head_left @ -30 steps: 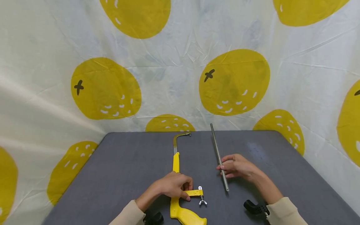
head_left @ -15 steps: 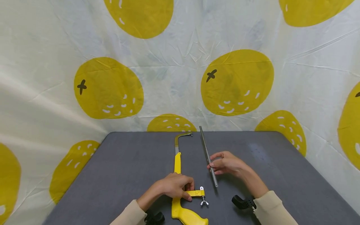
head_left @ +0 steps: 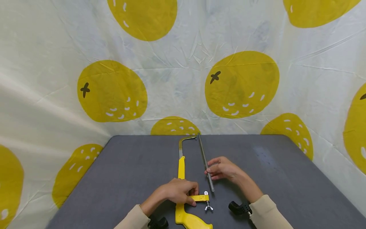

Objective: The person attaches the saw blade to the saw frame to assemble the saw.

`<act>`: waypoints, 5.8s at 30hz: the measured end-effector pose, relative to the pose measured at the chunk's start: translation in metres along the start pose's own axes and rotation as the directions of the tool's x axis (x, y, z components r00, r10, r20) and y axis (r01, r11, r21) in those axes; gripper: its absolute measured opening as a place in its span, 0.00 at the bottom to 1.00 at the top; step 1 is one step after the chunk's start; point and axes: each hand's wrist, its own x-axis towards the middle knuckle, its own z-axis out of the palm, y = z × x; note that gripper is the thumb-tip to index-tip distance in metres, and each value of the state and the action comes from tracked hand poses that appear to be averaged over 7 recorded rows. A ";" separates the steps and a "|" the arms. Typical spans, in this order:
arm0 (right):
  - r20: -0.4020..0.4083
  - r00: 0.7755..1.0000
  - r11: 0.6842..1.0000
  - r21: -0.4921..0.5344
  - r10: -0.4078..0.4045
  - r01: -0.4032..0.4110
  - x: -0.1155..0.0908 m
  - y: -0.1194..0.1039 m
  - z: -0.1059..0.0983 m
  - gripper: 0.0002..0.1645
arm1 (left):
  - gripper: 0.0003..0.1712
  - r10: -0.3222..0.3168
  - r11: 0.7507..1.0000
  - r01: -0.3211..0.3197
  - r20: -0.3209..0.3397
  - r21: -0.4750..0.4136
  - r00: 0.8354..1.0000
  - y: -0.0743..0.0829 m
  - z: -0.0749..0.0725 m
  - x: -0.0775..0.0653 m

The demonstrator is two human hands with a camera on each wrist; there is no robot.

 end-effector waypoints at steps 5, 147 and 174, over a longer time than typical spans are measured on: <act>-0.018 1.000 1.000 -0.013 0.008 -0.009 0.003 0.004 0.002 0.27 | 0.10 -0.009 1.000 0.009 -0.013 0.013 1.000 0.000 0.003 0.001; 0.000 0.999 0.995 -0.098 0.033 -0.033 0.002 0.003 0.019 0.30 | 0.11 -0.046 0.998 0.047 -0.031 0.037 0.998 0.009 -0.004 0.001; -0.018 0.999 0.976 -0.216 0.032 -0.035 -0.006 -0.013 0.022 0.24 | 0.11 -0.031 0.999 0.032 -0.028 0.036 0.999 0.008 -0.005 0.001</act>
